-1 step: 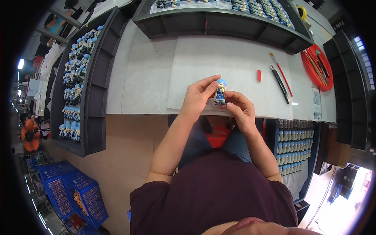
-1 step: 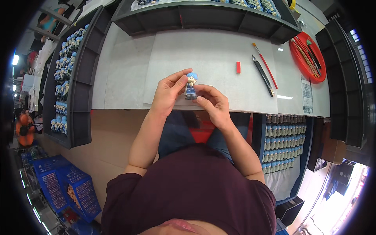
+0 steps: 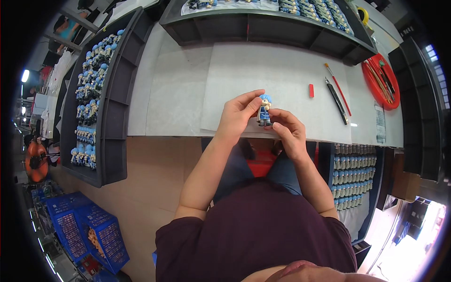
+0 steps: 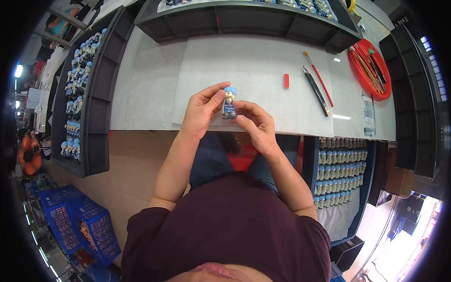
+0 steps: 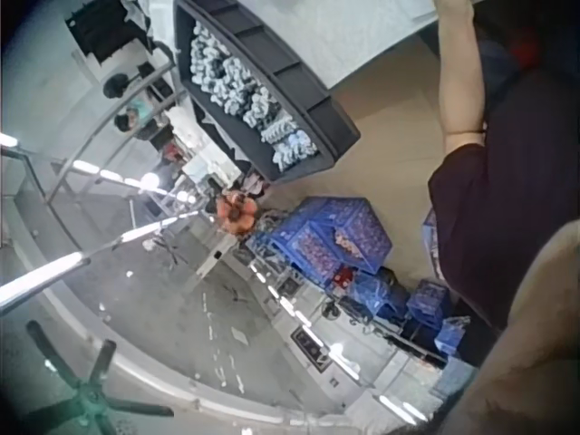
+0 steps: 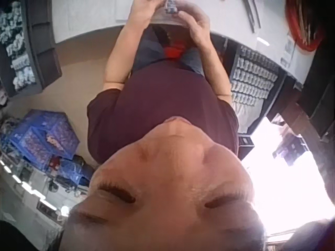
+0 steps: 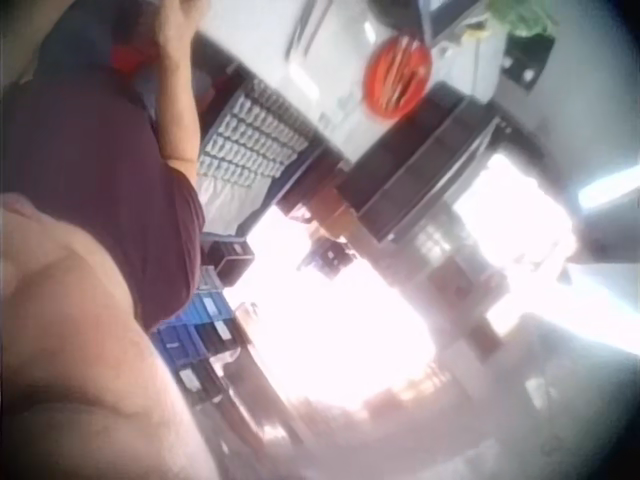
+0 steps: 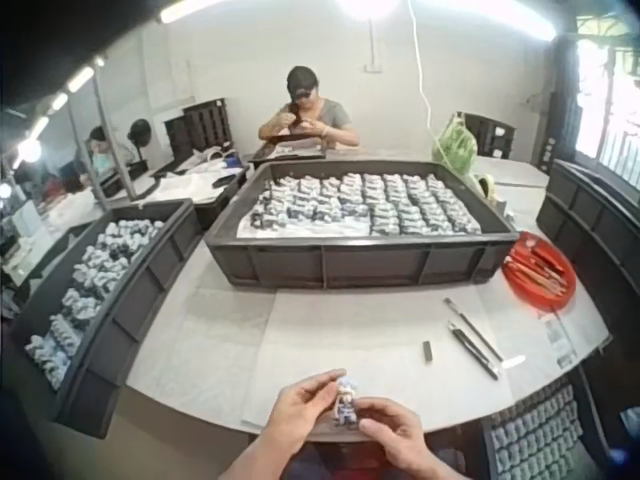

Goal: The person assembles small blue and white figurines by hand at a workbench. They pick up individual parts, fit them together, and place the completed figures into a tray. The process is repeated for multiple units, with the person handling the small components carefully.

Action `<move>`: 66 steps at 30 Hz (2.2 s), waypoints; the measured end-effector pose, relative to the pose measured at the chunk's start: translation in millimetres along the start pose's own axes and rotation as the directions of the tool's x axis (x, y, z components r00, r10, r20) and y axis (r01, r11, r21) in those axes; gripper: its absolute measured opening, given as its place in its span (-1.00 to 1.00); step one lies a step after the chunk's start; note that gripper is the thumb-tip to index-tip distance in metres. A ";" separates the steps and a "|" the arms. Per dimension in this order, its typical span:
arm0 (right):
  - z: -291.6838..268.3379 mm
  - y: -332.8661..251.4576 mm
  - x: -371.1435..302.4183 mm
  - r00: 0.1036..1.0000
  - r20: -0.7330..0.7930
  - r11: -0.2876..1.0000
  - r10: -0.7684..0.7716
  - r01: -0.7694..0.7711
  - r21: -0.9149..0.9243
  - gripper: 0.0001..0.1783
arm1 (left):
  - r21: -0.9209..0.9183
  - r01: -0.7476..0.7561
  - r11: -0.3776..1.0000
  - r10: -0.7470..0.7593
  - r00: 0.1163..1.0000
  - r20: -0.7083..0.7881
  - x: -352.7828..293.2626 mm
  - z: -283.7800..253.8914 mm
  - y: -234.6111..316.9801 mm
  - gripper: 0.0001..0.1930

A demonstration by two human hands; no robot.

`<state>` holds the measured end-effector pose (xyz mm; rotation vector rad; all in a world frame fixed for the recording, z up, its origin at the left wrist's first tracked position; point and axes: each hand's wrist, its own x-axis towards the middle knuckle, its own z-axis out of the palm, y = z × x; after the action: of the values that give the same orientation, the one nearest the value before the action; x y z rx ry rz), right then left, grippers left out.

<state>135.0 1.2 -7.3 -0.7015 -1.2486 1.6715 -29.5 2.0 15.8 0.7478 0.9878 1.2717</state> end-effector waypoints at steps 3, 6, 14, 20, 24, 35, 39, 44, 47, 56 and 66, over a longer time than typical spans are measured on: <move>4.0 -2.9 0.3 1.000 -0.021 1.000 0.000 0.000 -0.003 -0.66 | -0.017 -0.015 1.000 0.015 1.000 -0.004 0.0 -2.3 -1.7 -0.75; 5.0 -1.9 0.3 1.000 -0.029 1.000 -0.010 0.010 -0.006 -0.66 | -0.038 -0.019 0.999 0.019 1.000 0.000 -0.4 -3.6 -1.8 -0.75; 3.2 2.0 -1.2 0.999 -0.038 1.000 -0.026 0.027 0.005 -0.63 | -0.062 -0.015 0.998 0.015 1.000 0.010 0.4 -4.0 0.1 -0.77; 2.2 3.2 -1.8 0.998 -0.049 1.000 -0.026 0.026 0.010 -0.61 | -0.057 0.008 0.998 -0.009 1.000 -0.012 0.1 -3.2 1.6 -0.77; 3.4 2.2 -1.9 0.998 -0.058 0.999 -0.036 0.036 -0.002 -0.60 | -0.060 -0.007 0.998 0.006 1.000 -0.024 -0.1 -2.5 1.3 -0.76; 4.6 1.0 0.4 0.996 -0.079 0.996 -0.031 0.037 0.081 -0.58 | -0.118 -0.108 0.987 0.115 0.992 0.053 -0.7 -4.5 1.4 -0.71; 3.9 9.9 -0.1 0.981 -0.147 0.992 -0.123 0.127 0.020 -0.52 | -0.045 -0.117 0.992 0.118 0.993 0.014 -2.4 -3.3 0.4 -0.70; 5.7 21.5 0.0 0.910 -0.150 0.909 -0.387 0.350 -0.225 -0.46 | 0.161 -0.199 0.967 0.199 0.980 0.017 -5.9 -7.3 -2.3 -0.71; 5.4 16.8 -2.3 0.909 -0.134 0.897 -0.395 0.350 -0.271 -0.45 | 0.096 -0.198 0.976 0.199 0.980 -0.010 -9.6 -3.3 2.0 -0.72; -27.2 -30.5 -19.2 0.941 -0.182 0.848 -0.286 0.160 -0.504 -0.66 | 0.152 -0.326 0.933 0.285 0.929 0.237 -2.9 28.5 -10.3 -0.63; -231.0 -67.8 -191.1 0.266 -0.575 0.485 -0.774 -0.335 -0.808 -0.74 | 0.728 -0.534 0.430 0.463 0.823 0.330 6.5 58.3 -53.6 -0.77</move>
<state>433.6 -66.9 -33.0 -1.6550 -1.0139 -0.1262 45.9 3.3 -9.0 1.9318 1.3410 1.2325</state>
